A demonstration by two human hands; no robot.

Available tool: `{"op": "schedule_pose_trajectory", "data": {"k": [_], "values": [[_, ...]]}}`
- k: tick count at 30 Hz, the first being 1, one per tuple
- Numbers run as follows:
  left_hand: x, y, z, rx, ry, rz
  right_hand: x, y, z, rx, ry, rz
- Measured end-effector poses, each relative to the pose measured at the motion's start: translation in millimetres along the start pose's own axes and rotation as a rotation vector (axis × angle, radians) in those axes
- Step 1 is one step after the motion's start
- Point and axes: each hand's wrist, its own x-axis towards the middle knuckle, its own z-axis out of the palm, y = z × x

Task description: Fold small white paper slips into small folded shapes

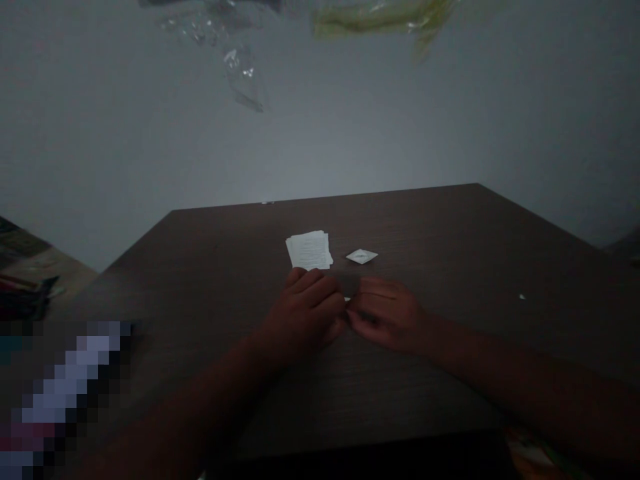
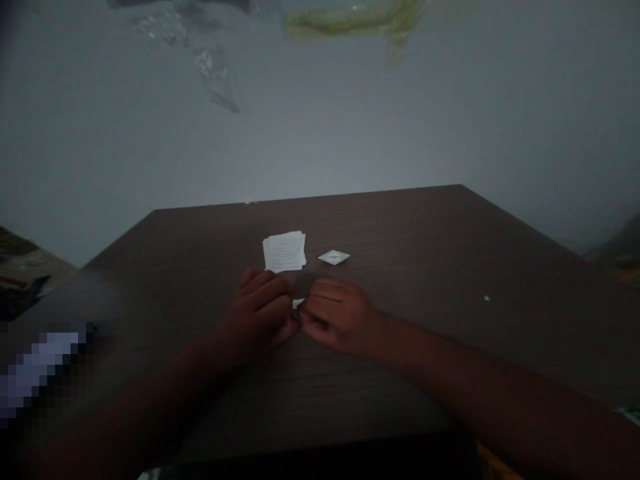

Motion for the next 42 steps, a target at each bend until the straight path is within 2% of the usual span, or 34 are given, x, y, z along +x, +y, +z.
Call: {"op": "schedule_pose_trajectory", "data": {"k": [8,13,17,23,26,30,38,42], "values": [[-6,-13,-2.5,-0.083,-0.028,-0.061,-3,3,-1,-0.020,-0.019,0.010],[-3,-5,-5.4,-0.099,0.042,-0.065,-7,4,-1,-0.098,-0.040,0.026],[2,4,-3.8,-0.091,0.088,-0.061,-7,4,1,-0.079,-0.023,0.025],[1,7,4.9,0.037,0.001,-0.061,-3,0,0,-0.048,-0.025,0.019],[0,5,6.4,0.076,-0.050,-0.048,-1,-2,-2,-0.042,-0.011,0.024],[-2,0,6.8,0.086,-0.034,-0.062,2,-3,-7,-0.063,-0.010,0.030],[-11,-32,0.3,0.069,-0.049,-0.168,0,4,-21,-0.101,-0.003,0.067],[-7,-23,-3.8,0.018,0.033,-0.153,0,8,-18,-0.083,0.007,0.059]]}}
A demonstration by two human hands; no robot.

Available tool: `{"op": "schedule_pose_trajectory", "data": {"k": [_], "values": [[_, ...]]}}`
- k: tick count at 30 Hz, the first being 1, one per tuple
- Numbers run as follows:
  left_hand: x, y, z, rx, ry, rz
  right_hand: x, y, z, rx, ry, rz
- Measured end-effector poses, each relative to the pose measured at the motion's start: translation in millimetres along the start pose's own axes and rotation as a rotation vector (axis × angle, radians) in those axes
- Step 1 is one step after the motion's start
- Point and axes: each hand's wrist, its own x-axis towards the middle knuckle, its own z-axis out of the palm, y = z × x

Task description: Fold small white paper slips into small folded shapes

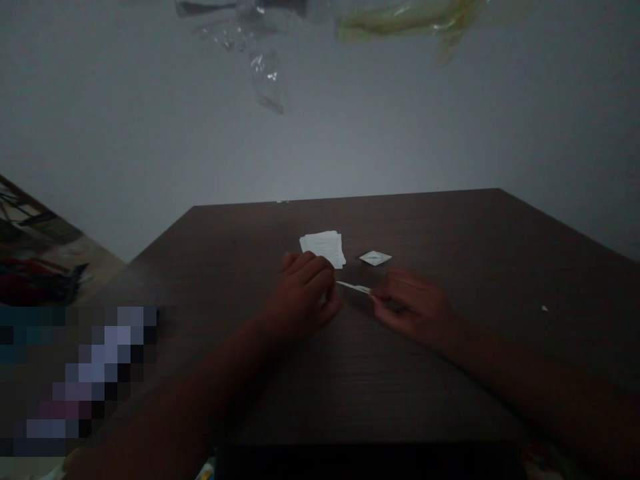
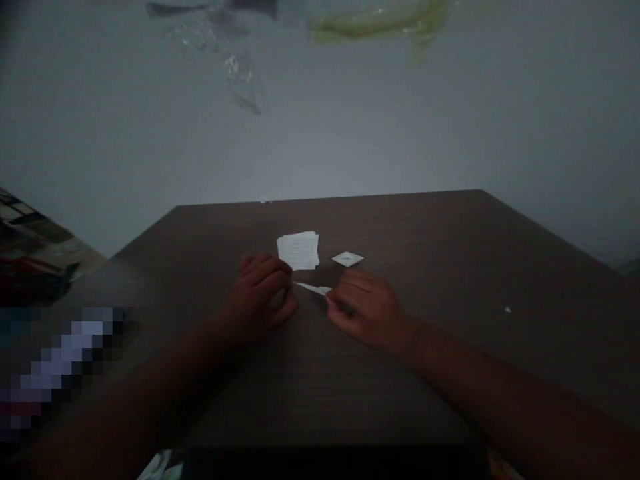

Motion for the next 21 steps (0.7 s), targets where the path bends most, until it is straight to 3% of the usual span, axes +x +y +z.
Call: {"op": "schedule_pose_trajectory", "data": {"k": [7,11,16,21], "values": [[7,34,-2.7,-0.058,0.006,0.059,1,-7,12,0.009,0.000,-0.043],[7,35,0.0,-0.041,0.018,0.080,0,-9,14,0.014,-0.009,-0.038],[4,34,5.0,0.010,-0.046,0.075,2,-9,14,0.038,-0.017,-0.056],[5,35,2.8,-0.010,-0.013,0.115,3,-11,12,0.055,-0.011,-0.098]]}}
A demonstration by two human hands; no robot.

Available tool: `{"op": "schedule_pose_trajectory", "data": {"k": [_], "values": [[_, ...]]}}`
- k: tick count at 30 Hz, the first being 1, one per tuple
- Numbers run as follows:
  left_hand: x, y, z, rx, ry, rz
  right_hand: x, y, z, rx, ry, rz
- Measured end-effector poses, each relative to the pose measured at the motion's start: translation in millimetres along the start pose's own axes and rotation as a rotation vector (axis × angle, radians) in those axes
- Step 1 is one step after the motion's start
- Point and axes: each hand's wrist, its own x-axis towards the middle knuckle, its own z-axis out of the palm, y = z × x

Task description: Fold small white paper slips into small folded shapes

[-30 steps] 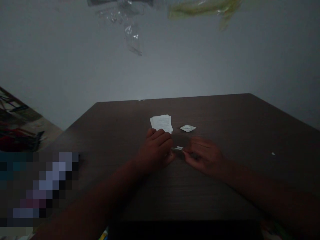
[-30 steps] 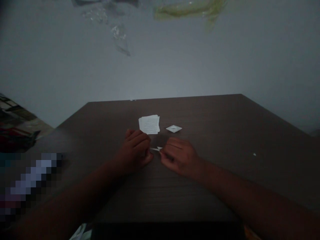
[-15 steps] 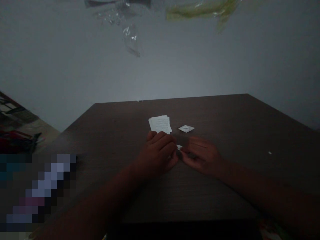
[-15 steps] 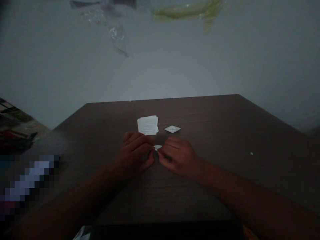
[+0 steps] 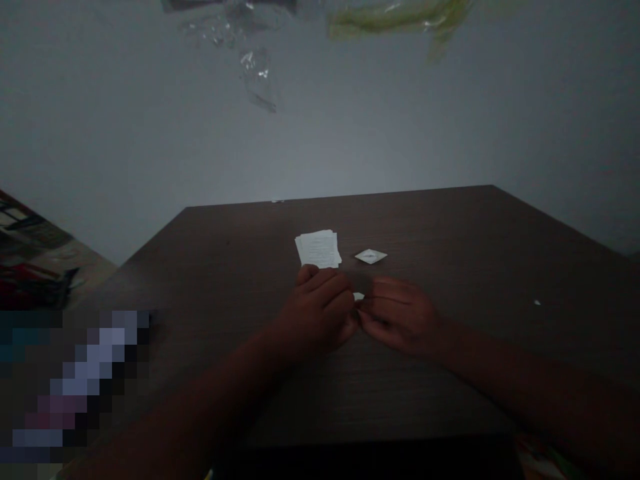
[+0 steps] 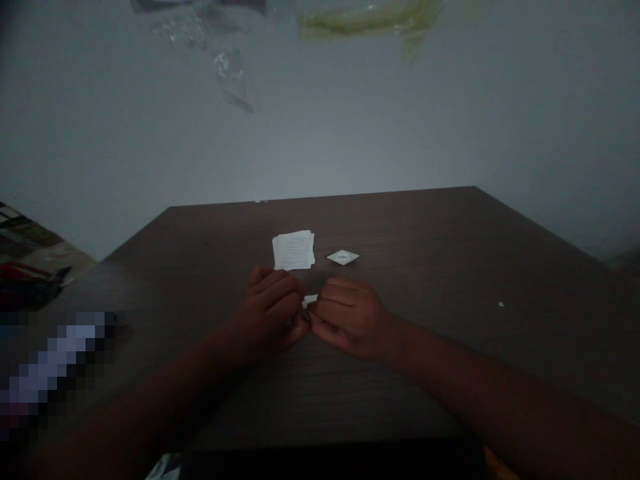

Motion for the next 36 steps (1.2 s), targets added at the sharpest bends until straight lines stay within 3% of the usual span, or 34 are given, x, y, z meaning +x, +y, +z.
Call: {"op": "schedule_pose_trajectory", "data": {"k": [3,7,8,11,15,17,19,23,30,36], "values": [[-3,-9,-1.1,0.009,-0.003,-0.007,-2,0,-7,-0.014,-0.028,0.031],[-12,-37,-1.9,0.033,-0.045,-0.077,-1,5,-23,-0.060,0.031,0.063],[-14,-44,-2.7,0.035,-0.042,-0.126,-1,7,-26,-0.074,0.043,0.067],[-15,-53,-6.1,-0.024,0.032,-0.109,-1,14,-30,-0.107,0.039,0.072],[-10,-35,-9.1,-0.076,0.117,-0.051,-7,20,-22,-0.083,0.005,0.088],[-7,-23,-8.7,-0.087,0.114,-0.041,-10,20,-17,-0.076,0.002,0.084],[-6,-16,-6.7,-0.074,0.035,-0.063,-11,19,-14,-0.071,-0.002,0.079],[-9,-18,-2.7,-0.049,-0.071,-0.077,-6,16,-15,-0.055,0.009,0.045],[-5,-14,-10.1,-0.074,0.052,0.056,-1,5,-15,-0.068,0.028,0.091],[-2,-6,-13.0,-0.092,0.054,-0.012,-6,4,-10,-0.074,0.038,0.077]]}}
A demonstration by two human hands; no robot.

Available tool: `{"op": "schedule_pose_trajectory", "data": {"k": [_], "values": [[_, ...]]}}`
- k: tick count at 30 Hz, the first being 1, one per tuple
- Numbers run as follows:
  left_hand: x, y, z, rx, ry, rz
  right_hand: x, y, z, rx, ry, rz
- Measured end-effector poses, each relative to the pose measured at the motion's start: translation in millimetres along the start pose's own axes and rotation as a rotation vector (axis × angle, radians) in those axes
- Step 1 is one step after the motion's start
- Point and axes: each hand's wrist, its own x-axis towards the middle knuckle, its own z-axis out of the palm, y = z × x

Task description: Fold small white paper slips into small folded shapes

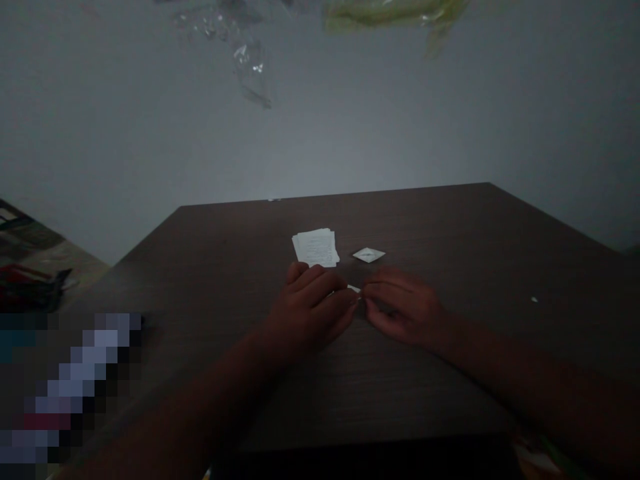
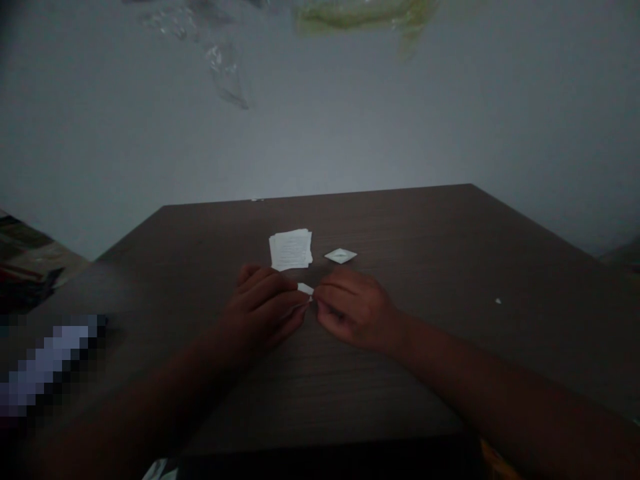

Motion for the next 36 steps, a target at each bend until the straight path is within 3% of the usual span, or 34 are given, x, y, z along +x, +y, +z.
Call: {"op": "schedule_pose_trajectory", "data": {"k": [5,10,26,29,36], "values": [[-3,-9,-0.1,0.011,-0.036,-0.042,-5,8,-1,-0.018,-0.009,0.007],[-5,-12,2.9,0.043,-0.054,0.001,-1,8,-1,-0.036,0.003,-0.009],[-1,4,4.0,0.037,-0.043,-0.001,10,-10,1,-0.064,0.080,-0.045],[-1,7,-0.1,0.036,-0.073,-0.022,11,-4,-3,-0.080,0.092,-0.030],[0,6,-1.3,0.021,0.010,-0.025,9,12,-9,-0.098,0.106,0.038]]}}
